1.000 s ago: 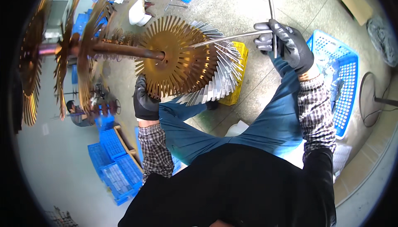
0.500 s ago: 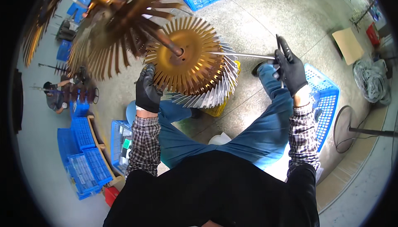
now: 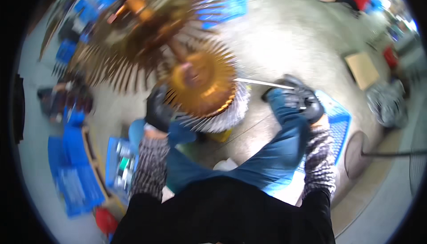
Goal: Assembling or aligning metal fins on a circular rotor assembly using an alignment tool.
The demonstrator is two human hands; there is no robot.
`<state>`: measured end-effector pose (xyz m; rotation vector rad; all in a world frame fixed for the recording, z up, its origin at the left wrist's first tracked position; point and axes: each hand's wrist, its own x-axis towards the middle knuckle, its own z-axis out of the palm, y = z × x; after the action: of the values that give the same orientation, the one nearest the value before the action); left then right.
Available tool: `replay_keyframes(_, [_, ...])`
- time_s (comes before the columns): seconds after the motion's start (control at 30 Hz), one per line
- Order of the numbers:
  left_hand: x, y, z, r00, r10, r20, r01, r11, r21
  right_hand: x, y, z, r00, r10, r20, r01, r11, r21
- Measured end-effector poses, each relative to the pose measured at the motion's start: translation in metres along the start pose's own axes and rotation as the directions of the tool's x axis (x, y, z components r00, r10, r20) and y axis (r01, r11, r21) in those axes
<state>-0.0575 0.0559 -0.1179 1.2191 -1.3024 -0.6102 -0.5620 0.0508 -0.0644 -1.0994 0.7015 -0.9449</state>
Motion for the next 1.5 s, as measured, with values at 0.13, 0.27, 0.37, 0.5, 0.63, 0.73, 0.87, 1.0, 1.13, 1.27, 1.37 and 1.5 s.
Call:
replay_keyframes(0.13, [0.007, 0.027, -0.007, 0.981, -0.063, 0.185, 0.044, 0.994, 0.103, -0.008, 0.008, -0.004, 1.000, -0.007, -0.013, 0.008, 0.996, 0.092])
replay_keyframes(0.27, [0.009, 0.070, 0.015, 0.980, 0.001, 0.200, -0.054, 0.965, 0.258, -0.023, 0.013, -0.019, 0.979, -0.197, -0.058, 0.188, 0.973, -0.133])
replay_keyframes(0.37, [0.012, 0.071, 0.018, 0.855, -0.481, 0.194, 0.515, 0.742, -0.429, -0.020, 0.000, -0.002, 0.972, -0.234, -0.028, 0.226, 0.960, -0.166])
replay_keyframes(0.5, [0.014, 0.077, 0.021, 0.881, -0.430, 0.198, 0.472, 0.824, -0.314, -0.014, 0.001, 0.011, 0.918, -0.331, -0.218, 0.059, 0.659, -0.750])
replay_keyframes(0.63, [0.015, 0.081, 0.023, 0.898, -0.398, 0.189, 0.435, 0.871, -0.229, 0.003, 0.011, 0.013, 0.787, -0.600, -0.147, 0.088, 0.345, -0.935])
replay_keyframes(0.73, [0.012, 0.083, 0.022, 0.904, -0.387, 0.179, 0.417, 0.891, -0.180, 0.013, 0.030, 0.008, 0.642, -0.766, -0.008, 0.187, 0.167, -0.968])
replay_keyframes(0.87, [0.013, 0.082, 0.022, 0.910, -0.345, 0.229, 0.402, 0.867, -0.295, 0.017, 0.055, 0.006, 0.681, -0.676, -0.281, 0.135, 0.493, -0.859])
replay_keyframes(1.0, [0.015, 0.073, 0.015, 0.958, -0.162, 0.237, 0.156, 0.987, 0.045, 0.018, 0.058, 0.012, 0.695, -0.563, -0.446, -0.046, 0.585, -0.810])
replay_keyframes(1.13, [0.012, 0.054, 0.007, 0.946, -0.140, 0.291, 0.239, 0.910, -0.338, 0.022, 0.079, -0.008, 0.731, -0.520, -0.441, -0.207, 0.446, -0.871])
replay_keyframes(1.27, [0.019, 0.037, 0.012, 0.810, 0.552, 0.196, -0.581, 0.711, 0.396, 0.009, 0.070, -0.019, 0.820, -0.350, -0.452, -0.201, 0.563, -0.801])
replay_keyframes(1.37, [0.027, 0.040, 0.005, 0.816, 0.537, 0.215, -0.575, 0.708, 0.410, 0.017, 0.056, 0.013, 0.739, -0.257, -0.622, -0.187, 0.810, -0.556])
replay_keyframes(1.5, [0.020, 0.043, -0.013, 0.914, 0.370, 0.167, -0.406, 0.834, 0.374, 0.019, 0.046, 0.008, 0.808, -0.228, -0.543, -0.149, 0.812, -0.564])
